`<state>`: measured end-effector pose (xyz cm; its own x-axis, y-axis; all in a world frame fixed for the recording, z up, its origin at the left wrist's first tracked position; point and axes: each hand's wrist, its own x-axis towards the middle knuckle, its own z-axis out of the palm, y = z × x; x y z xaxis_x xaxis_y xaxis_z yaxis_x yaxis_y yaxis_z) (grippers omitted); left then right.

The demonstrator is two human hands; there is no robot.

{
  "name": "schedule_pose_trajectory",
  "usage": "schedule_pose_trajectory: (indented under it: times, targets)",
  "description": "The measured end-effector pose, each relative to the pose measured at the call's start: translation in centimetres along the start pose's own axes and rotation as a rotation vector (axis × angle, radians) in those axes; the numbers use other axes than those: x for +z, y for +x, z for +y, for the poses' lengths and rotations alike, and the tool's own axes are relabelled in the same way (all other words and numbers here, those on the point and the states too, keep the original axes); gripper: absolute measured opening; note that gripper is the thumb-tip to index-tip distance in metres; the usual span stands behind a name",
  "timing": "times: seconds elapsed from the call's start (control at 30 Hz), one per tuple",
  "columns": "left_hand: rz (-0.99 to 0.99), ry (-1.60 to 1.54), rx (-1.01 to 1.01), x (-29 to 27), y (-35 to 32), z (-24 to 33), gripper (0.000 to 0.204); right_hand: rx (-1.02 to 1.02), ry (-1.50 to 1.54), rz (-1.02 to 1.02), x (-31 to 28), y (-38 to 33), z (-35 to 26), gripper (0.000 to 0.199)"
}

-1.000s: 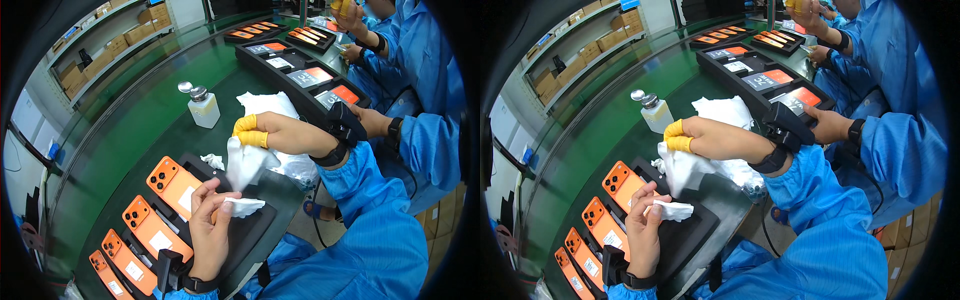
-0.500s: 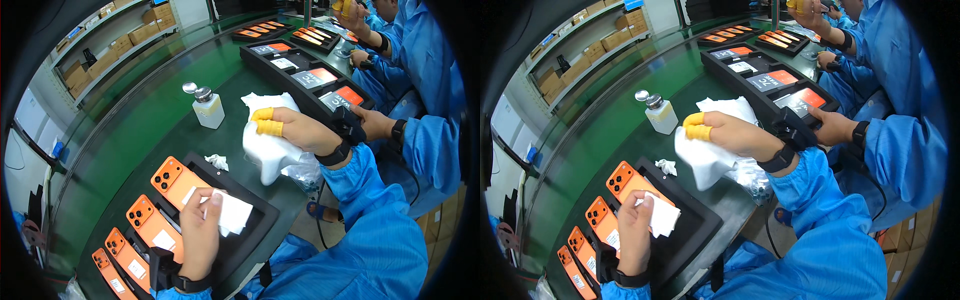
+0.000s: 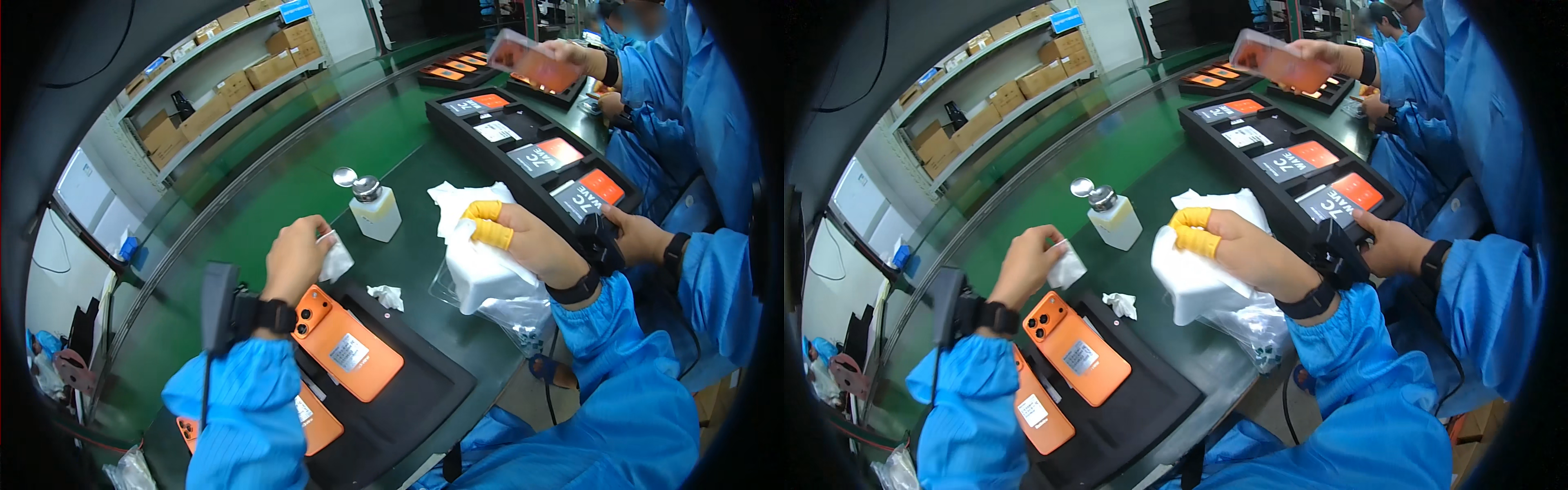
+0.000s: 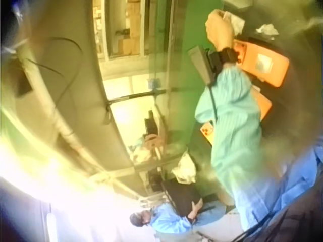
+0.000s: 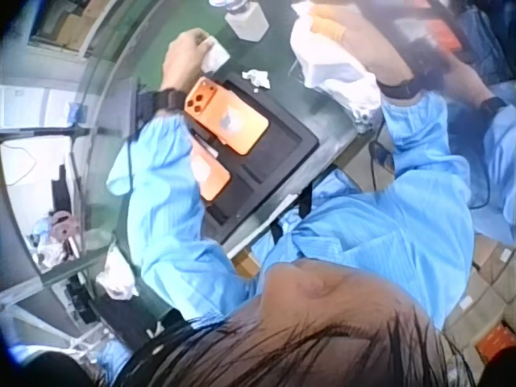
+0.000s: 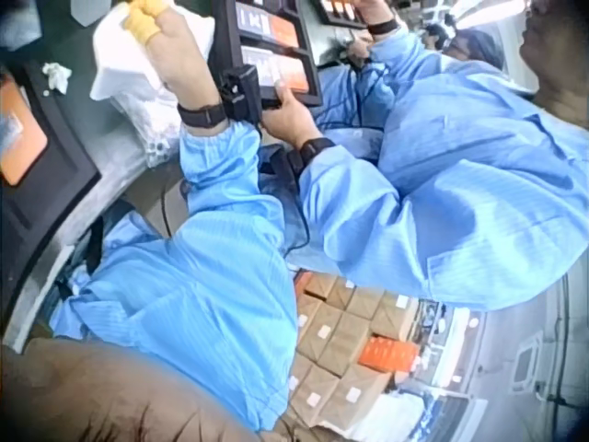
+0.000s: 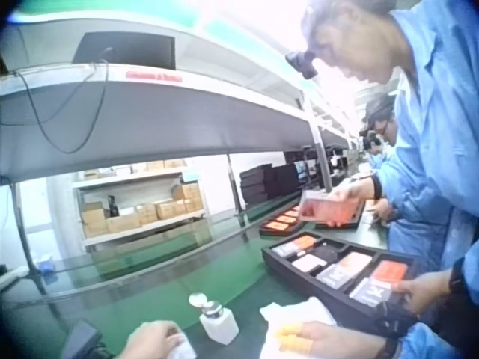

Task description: Cleaning the back panels and camera lenses of orange smartphones on an assembly line.

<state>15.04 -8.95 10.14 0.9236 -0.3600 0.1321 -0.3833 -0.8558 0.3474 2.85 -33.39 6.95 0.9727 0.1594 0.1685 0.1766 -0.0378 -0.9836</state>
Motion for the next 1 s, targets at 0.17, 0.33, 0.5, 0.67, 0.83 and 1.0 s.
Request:
schedule_pose_trajectory:
  times: [0.17, 0.33, 0.5, 0.67, 0.83, 1.0]
  targets:
    - [-0.063, -0.249, 0.020, 4.8, 4.8, -4.0, 0.022, 0.042, -0.046, -0.020, 0.0, -0.1, 0.7, 0.018]
    - [0.330, 0.332, -0.022, 5.6, 2.7, -3.4, 0.033, 0.058, -0.017, -0.034, 0.2, 0.1, 0.9, 0.018]
    - [-0.401, -0.819, 0.230, 1.0, -1.9, 2.6, 0.054, 0.042, -0.005, -0.116, 1.2, 1.1, 0.6, 0.019]
    - [-0.686, -1.022, 0.017, 1.9, -10.1, 6.3, 0.047, -0.028, -0.007, -0.194, 3.0, 1.0, 0.2, 0.022]
    - [-0.478, -1.385, -0.149, 2.6, -12.8, 5.7, 0.039, 0.202, 0.841, -0.293, 3.8, -0.9, 2.3, 0.047]
    - [-0.477, -1.447, -0.253, 2.4, -15.6, 4.6, 0.039, 0.218, 0.604, -0.351, 4.9, -3.6, 1.9, 0.075]
